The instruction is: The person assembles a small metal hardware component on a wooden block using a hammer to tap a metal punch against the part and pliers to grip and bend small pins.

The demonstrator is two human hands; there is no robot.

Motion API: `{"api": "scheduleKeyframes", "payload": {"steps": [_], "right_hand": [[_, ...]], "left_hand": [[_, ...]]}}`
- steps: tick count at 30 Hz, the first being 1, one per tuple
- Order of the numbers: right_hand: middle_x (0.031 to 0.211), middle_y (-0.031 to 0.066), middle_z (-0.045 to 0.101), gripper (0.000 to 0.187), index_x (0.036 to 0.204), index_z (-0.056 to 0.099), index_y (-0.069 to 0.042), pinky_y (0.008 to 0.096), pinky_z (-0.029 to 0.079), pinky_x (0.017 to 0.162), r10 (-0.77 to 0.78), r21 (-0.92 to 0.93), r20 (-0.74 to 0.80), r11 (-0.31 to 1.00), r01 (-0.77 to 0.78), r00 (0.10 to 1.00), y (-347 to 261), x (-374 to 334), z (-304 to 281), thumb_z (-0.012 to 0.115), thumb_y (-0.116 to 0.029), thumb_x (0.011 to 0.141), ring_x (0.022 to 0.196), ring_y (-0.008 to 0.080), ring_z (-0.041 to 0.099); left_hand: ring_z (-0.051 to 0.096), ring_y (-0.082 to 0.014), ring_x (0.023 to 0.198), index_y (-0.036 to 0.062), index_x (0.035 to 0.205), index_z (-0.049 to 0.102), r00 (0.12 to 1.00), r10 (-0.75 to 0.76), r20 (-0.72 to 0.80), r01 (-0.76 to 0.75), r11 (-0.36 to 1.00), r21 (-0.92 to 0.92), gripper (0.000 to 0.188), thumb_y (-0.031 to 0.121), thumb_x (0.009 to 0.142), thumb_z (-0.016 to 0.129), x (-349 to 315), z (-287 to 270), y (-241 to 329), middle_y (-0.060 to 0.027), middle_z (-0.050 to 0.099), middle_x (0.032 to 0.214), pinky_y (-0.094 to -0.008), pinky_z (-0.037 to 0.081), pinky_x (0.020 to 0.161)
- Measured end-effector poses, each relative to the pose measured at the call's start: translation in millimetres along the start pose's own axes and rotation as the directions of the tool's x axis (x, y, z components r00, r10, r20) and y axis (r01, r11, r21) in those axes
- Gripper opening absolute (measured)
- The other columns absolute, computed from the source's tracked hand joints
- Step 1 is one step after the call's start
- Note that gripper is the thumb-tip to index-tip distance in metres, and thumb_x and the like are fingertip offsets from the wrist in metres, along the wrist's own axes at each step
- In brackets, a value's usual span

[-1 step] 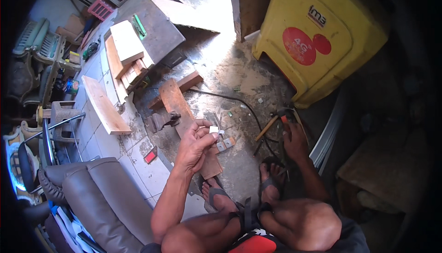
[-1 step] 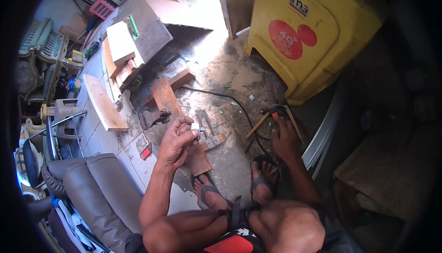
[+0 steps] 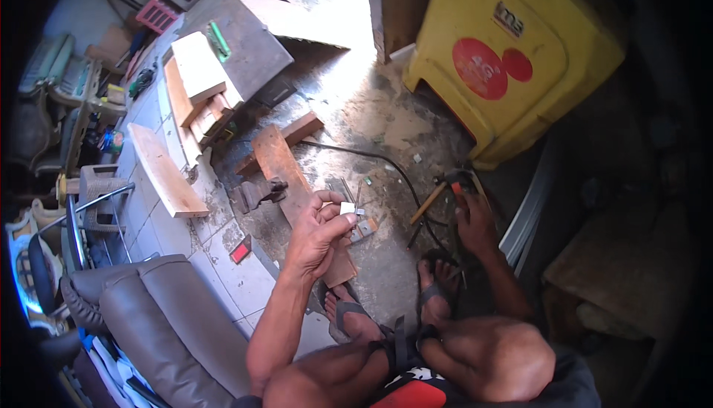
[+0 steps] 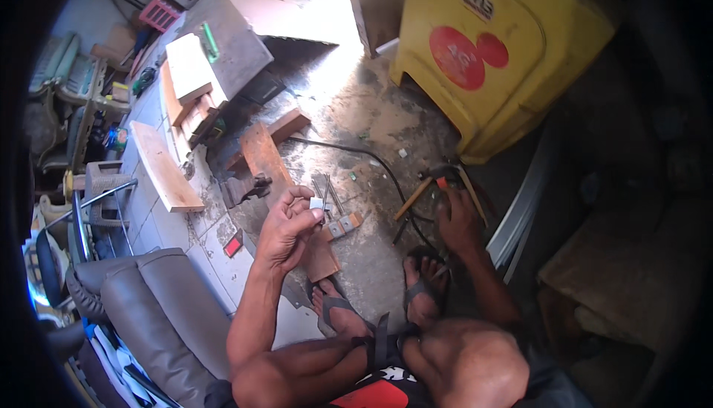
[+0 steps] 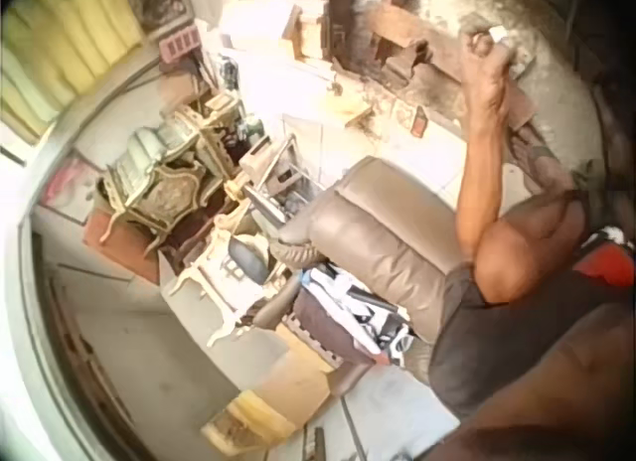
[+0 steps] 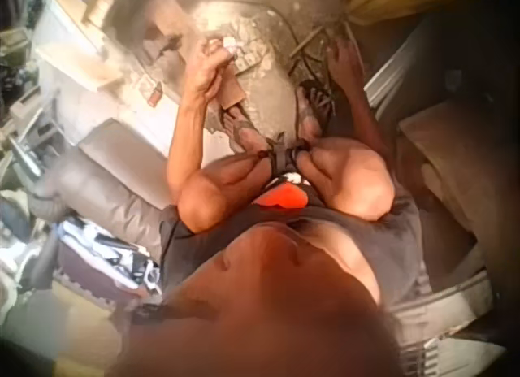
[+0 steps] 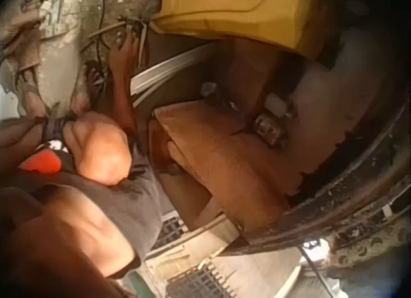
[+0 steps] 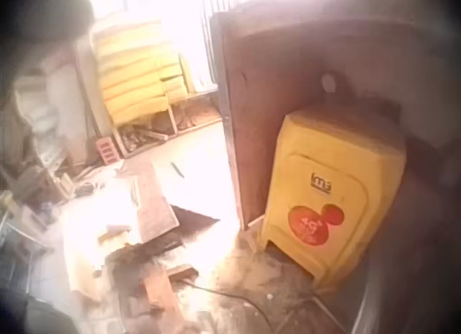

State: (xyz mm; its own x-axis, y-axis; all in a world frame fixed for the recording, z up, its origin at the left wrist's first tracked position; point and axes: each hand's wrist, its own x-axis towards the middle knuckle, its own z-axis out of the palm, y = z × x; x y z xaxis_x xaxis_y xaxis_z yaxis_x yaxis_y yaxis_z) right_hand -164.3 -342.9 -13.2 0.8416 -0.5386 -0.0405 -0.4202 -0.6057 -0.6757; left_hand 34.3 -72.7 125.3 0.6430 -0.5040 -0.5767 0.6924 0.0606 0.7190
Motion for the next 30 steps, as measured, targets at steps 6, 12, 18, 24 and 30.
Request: {"api": "scheduleKeyframes", "payload": {"steps": [6, 12, 18, 24, 30], "right_hand": [[0.126, 0.0243, 0.059, 0.049, 0.138, 0.056, -0.005, 0.0508, 0.048, 0.101, 0.126, -0.162, 0.03, 0.979, -0.12, 0.992, 32.7, 1.4, -4.7, 0.067, -0.014, 0.092, 0.119, 0.0447, 0.058], [0.126, 0.0232, 0.061, 0.05, 0.14, 0.056, -0.006, 0.0495, 0.049, 0.102, 0.199, -0.313, -0.087, 0.925, -0.216, 0.976, 60.5, -6.1, 6.0, 0.068, -0.016, 0.093, 0.119, 0.0433, 0.06], [0.128, 0.0229, 0.063, 0.049, 0.14, 0.058, -0.007, 0.0497, 0.05, 0.1, 0.189, -0.267, -0.017, 0.945, -0.187, 0.982, 80.2, -1.8, 7.4, 0.067, -0.026, 0.095, 0.117, 0.0424, 0.063], [0.159, 0.0249, 0.043, 0.066, 0.157, 0.043, -0.004, 0.0529, 0.037, 0.117, 0.436, -0.074, 0.407, 0.892, -0.447, 0.803, 69.0, 23.2, 0.8, 0.059, -0.039, 0.103, 0.145, 0.0445, 0.042], [0.162, 0.0238, 0.038, 0.068, 0.157, 0.044, -0.005, 0.0547, 0.036, 0.12, 0.481, -0.267, 0.162, 0.862, -0.431, 0.861, 42.5, -18.2, -13.3, 0.061, -0.043, 0.102, 0.147, 0.0445, 0.038]], "left_hand": [[0.07, -0.0195, 0.085, -0.0005, 0.126, 0.053, 1.0, -0.011, -0.001, 0.01, 0.997, -0.079, 0.039, -0.005, 0.091, 0.07, -4.7, -0.5, -46.5, -0.0114, 0.069, 0.094, -0.03, 0.058, 0.076], [0.073, -0.0249, 0.09, -0.0015, 0.124, 0.056, 0.999, -0.033, 0.028, 0.038, 0.98, -0.197, 0.029, -0.004, 0.096, 0.065, 7.3, -14.2, -50.2, -0.0138, 0.071, 0.097, -0.0364, 0.062, 0.081], [0.072, -0.0246, 0.098, -0.0017, 0.128, 0.056, 1.0, -0.014, 0.024, 0.019, 0.972, -0.233, 0.032, -0.004, 0.097, 0.064, 19.4, -10.7, -55.6, -0.015, 0.069, 0.107, -0.0358, 0.062, 0.086], [0.071, -0.0239, 0.103, -0.0017, 0.132, 0.055, 0.996, 0.063, 0.057, -0.048, 0.968, -0.244, 0.036, -0.004, 0.097, 0.062, 16.5, -15.5, -44.2, -0.015, 0.068, 0.111, -0.0326, 0.06, 0.092], [0.072, -0.0247, 0.103, -0.0012, 0.129, 0.056, 0.997, 0.033, 0.076, -0.003, 0.93, -0.368, 0.034, -0.005, 0.096, 0.062, 7.4, -35.3, -40.4, -0.0157, 0.068, 0.111, -0.0326, 0.06, 0.092]]}}
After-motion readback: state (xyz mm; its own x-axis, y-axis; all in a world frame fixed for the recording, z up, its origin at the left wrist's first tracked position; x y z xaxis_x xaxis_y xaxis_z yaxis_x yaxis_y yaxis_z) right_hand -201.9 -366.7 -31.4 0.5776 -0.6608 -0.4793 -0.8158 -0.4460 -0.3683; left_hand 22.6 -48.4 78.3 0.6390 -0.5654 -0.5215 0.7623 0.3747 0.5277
